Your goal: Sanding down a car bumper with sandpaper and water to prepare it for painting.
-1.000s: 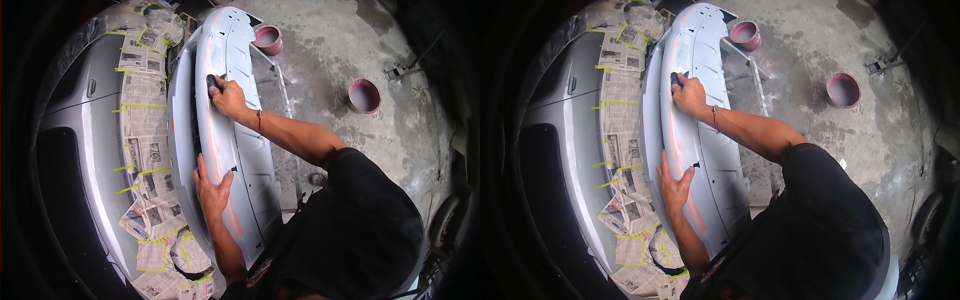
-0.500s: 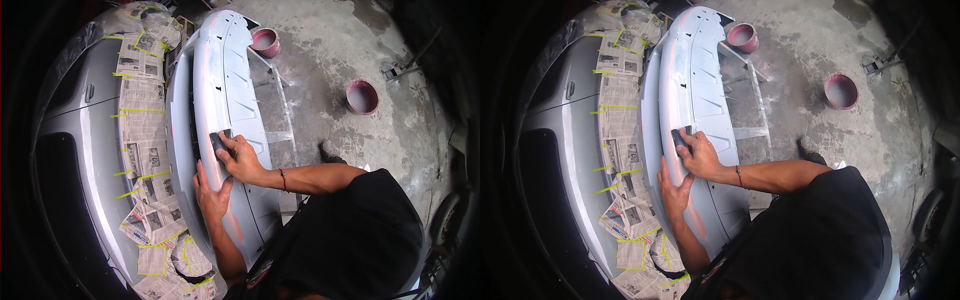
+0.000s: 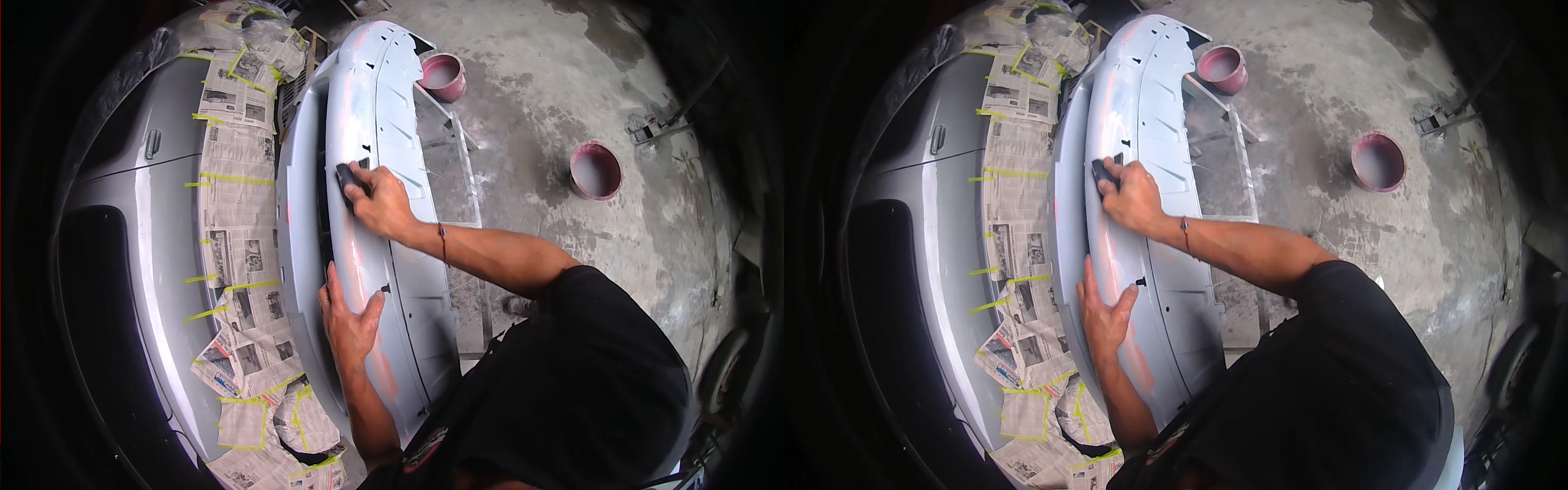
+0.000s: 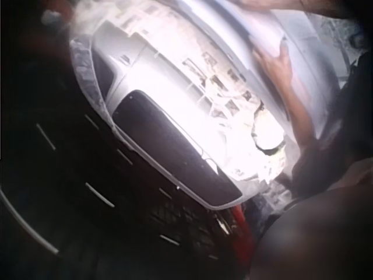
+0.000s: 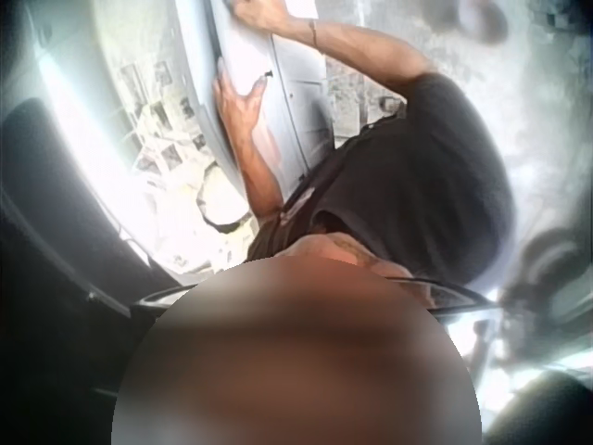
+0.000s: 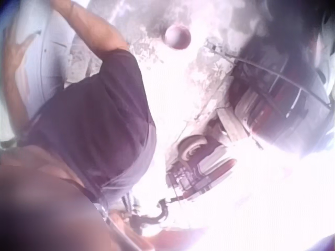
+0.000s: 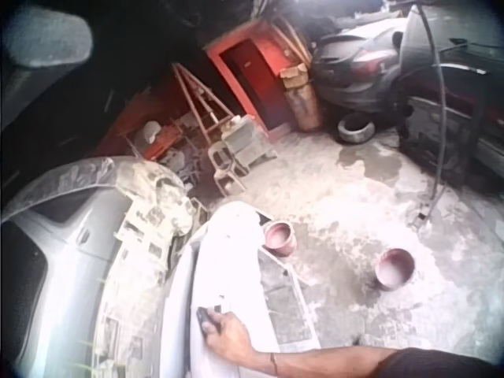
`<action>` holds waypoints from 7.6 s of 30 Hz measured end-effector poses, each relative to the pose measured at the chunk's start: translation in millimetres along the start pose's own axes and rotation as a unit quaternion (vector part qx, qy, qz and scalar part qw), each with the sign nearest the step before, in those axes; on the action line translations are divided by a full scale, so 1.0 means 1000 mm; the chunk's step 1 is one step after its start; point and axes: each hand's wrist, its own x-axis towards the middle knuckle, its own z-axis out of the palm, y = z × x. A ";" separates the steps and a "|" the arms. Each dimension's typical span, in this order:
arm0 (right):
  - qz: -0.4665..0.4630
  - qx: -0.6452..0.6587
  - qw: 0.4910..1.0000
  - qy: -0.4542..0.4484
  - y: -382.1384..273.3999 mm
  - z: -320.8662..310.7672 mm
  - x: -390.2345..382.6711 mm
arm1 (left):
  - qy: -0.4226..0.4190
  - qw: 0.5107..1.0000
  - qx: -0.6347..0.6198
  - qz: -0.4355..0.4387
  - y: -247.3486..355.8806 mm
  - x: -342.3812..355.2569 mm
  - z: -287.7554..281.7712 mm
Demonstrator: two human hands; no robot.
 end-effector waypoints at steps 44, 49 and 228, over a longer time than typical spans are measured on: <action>-0.057 0.014 0.998 -0.023 0.027 0.009 -0.059 | -0.009 1.000 -0.015 -0.019 0.001 -0.002 -0.005; 0.046 0.050 0.997 -0.030 0.008 -0.018 0.065 | -0.015 1.000 0.007 -0.011 0.006 0.001 -0.001; -0.250 0.009 0.968 0.039 0.052 0.020 -0.017 | 0.109 0.987 0.020 0.116 -0.007 0.019 0.013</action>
